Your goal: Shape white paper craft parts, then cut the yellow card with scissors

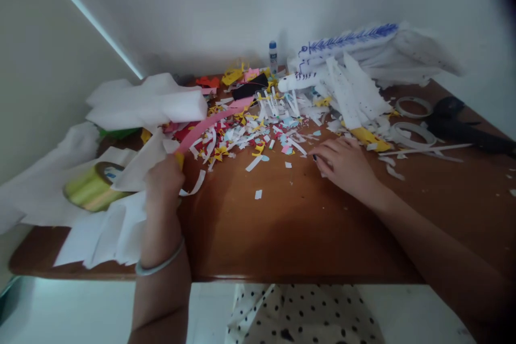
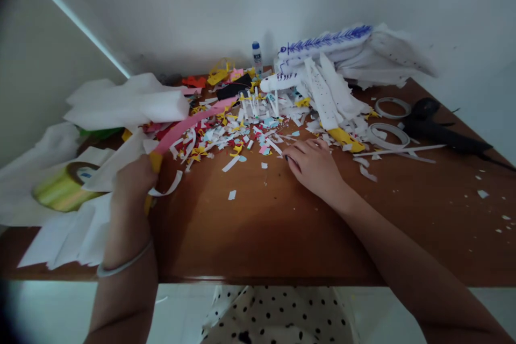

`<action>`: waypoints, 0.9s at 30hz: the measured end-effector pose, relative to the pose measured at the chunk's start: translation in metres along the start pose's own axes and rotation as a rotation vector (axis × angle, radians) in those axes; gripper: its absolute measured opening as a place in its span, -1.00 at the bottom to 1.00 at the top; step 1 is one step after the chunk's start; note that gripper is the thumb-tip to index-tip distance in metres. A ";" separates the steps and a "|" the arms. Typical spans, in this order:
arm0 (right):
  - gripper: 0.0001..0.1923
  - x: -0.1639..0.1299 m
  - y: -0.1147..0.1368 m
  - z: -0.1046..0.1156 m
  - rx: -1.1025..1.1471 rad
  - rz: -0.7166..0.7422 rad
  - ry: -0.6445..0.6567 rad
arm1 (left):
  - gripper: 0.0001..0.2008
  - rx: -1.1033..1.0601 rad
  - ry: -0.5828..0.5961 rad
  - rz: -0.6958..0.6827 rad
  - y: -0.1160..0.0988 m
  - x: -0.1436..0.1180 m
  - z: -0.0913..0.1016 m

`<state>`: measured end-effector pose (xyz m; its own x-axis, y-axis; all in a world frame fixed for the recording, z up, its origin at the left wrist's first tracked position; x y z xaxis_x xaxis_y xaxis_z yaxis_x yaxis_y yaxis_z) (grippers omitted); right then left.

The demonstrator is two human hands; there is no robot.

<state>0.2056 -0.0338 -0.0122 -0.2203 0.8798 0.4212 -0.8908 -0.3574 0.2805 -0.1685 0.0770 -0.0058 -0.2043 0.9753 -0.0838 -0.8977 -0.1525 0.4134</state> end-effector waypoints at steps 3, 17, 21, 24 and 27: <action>-0.77 0.001 -0.001 0.000 -0.003 -0.004 0.009 | -0.58 -0.004 -0.119 0.134 0.019 -0.010 0.021; -0.77 0.001 0.011 -0.011 0.089 0.036 0.051 | -0.51 -0.315 -0.613 0.226 0.028 -0.032 0.063; -0.77 0.001 0.013 -0.016 0.283 -0.026 0.090 | -0.47 -0.511 -0.650 0.032 -0.006 -0.034 0.065; -0.75 0.000 0.018 -0.025 0.545 -0.115 0.150 | -0.47 -0.648 -0.584 -0.062 -0.032 -0.036 0.060; -0.70 -0.003 0.027 -0.036 0.771 -0.188 0.235 | -0.49 -0.664 -0.524 -0.161 -0.056 -0.039 0.056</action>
<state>0.1683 -0.0351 -0.0372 -0.2483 0.9583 0.1414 -0.4174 -0.2375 0.8771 -0.0887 0.0562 0.0249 0.0044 0.9160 0.4011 -0.9760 0.0913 -0.1977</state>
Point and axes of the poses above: each hand's wrist, its own x-axis towards the middle knuckle, its own z-axis out of the back of the hand, y = z × x, the point moved 8 cm from there along x, towards the middle knuckle, and after that the axes turned 11 degrees about x, right-handed, at the moved point
